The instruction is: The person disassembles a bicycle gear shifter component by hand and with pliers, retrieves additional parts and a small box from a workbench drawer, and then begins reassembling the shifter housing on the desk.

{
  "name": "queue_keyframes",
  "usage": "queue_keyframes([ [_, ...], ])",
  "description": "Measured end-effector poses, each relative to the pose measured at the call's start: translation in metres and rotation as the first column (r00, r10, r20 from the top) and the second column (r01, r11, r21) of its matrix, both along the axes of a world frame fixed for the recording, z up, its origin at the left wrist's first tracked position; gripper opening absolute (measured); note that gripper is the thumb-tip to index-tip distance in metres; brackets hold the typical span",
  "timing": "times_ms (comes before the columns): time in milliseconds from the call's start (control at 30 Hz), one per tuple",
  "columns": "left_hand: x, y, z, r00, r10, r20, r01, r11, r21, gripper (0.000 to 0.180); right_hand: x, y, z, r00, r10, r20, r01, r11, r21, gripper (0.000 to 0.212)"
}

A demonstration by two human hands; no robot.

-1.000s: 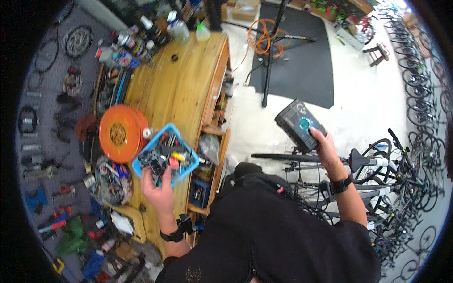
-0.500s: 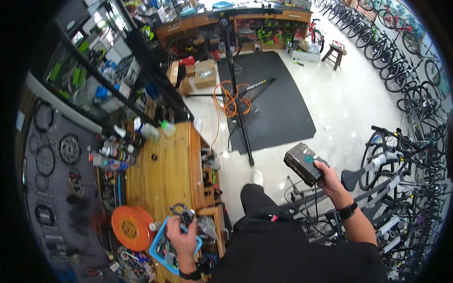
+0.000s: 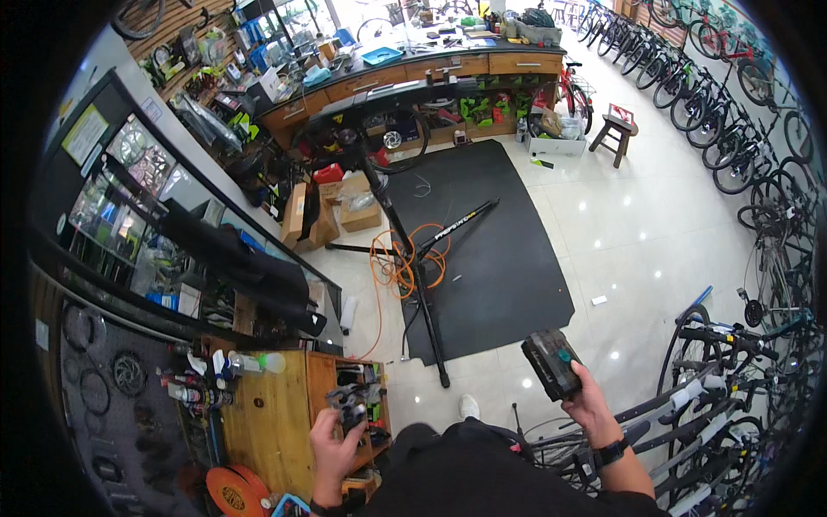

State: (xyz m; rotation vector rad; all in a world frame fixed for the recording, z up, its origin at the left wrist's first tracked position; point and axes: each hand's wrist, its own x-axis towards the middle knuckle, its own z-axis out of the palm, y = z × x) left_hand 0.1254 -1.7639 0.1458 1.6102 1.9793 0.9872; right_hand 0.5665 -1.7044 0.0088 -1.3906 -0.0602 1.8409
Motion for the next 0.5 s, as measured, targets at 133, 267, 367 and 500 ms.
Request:
queue_keyframes([
  [133,0.036,0.1,-0.027,0.967,-0.239,0.083,0.234,0.97,0.07,0.027,0.028,0.014,0.006,0.976,-0.191,-0.108,0.195,0.98,0.026,0.03],
  [267,0.082,0.201,-0.056,0.873,-0.472,0.119,0.47,0.881,0.054,0.027,0.066,0.015,-0.017,0.929,-0.334,-0.157,0.325,0.942,-0.085,0.036],
  [367,0.123,0.272,-0.063,0.807,-0.566,0.169,0.569,0.822,0.039,0.027,0.091,0.037,-0.026,0.886,-0.433,-0.164,0.415,0.9,-0.134,0.037],
  [500,0.176,0.381,-0.082,0.715,-0.679,0.167,0.684,0.729,0.039,0.026,0.13,0.094,-0.035,0.878,-0.474,-0.069,0.468,0.88,-0.083,0.037],
])
